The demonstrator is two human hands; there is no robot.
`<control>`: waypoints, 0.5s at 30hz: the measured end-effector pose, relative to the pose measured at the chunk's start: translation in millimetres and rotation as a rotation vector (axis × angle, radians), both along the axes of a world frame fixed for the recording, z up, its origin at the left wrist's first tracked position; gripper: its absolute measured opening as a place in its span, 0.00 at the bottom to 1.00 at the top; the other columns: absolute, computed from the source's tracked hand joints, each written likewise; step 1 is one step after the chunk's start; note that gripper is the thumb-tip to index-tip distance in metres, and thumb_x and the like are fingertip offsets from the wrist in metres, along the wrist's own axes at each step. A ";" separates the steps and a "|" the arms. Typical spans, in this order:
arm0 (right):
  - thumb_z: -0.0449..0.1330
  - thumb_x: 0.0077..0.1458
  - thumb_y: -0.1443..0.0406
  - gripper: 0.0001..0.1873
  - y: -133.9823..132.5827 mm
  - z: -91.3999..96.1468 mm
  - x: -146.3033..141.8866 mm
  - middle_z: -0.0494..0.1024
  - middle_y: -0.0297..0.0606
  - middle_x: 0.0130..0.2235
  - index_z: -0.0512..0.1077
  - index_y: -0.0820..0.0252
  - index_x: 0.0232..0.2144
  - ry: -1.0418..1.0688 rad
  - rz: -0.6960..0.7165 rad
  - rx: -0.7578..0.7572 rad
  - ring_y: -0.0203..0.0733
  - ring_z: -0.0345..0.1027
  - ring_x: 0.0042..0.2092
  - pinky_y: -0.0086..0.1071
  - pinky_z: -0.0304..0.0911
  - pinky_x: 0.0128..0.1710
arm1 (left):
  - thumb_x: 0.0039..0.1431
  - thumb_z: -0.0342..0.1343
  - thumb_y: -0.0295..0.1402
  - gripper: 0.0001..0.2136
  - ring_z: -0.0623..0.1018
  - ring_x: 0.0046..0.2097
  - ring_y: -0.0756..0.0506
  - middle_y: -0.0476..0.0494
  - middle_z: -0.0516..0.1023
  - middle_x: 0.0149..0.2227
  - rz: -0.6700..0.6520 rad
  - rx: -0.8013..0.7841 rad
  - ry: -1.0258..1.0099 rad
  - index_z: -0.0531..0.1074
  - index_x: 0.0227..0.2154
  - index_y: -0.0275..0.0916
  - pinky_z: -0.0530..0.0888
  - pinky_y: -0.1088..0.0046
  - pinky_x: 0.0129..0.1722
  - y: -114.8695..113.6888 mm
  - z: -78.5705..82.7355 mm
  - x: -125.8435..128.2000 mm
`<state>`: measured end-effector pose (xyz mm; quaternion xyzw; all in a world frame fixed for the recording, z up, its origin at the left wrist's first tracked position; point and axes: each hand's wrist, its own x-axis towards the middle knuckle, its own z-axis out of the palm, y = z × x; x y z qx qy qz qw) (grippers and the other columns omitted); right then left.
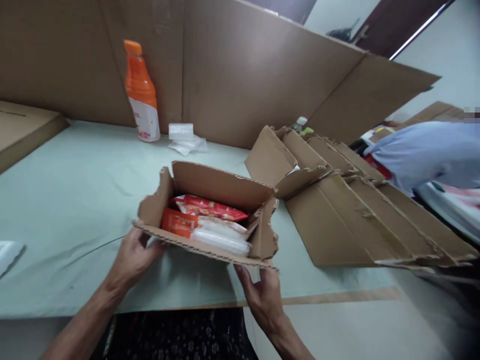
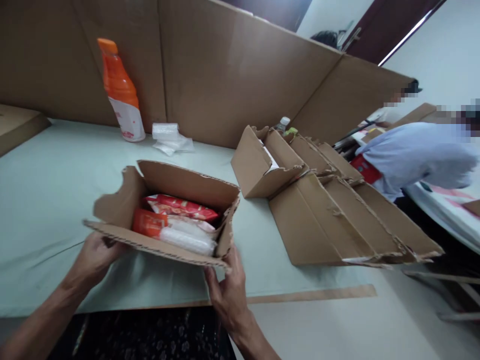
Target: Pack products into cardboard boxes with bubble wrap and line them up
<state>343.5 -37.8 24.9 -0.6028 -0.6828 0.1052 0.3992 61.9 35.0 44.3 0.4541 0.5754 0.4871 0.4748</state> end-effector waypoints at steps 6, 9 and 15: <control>0.67 0.57 0.48 0.50 15.6 -6.4 9.3 0.62 0.53 0.70 0.51 0.56 0.73 0.103 0.278 -0.133 0.62 0.61 0.68 0.54 0.64 0.64 | 0.35 0.67 0.54 0.26 0.80 0.43 0.35 0.42 0.81 0.36 0.192 -0.070 0.284 0.72 0.35 0.43 0.77 0.58 0.45 -20.4 -0.5 -50.1; 0.75 0.45 0.46 0.70 42.2 -9.1 15.7 0.47 0.49 0.75 0.34 0.47 0.75 0.157 0.386 -0.222 0.63 0.49 0.73 0.57 0.55 0.69 | 0.38 0.66 0.55 0.24 0.79 0.38 0.37 0.44 0.81 0.33 0.194 -0.153 0.428 0.72 0.32 0.43 0.77 0.60 0.41 -29.4 -13.0 -60.0; 0.76 0.40 0.43 0.78 54.9 -14.2 27.7 0.41 0.50 0.76 0.29 0.54 0.75 0.239 0.505 -0.224 0.60 0.38 0.76 0.51 0.43 0.74 | 0.45 0.67 0.52 0.20 0.78 0.34 0.40 0.51 0.78 0.28 0.107 -0.163 0.413 0.69 0.32 0.45 0.76 0.65 0.33 -12.4 -40.0 -53.2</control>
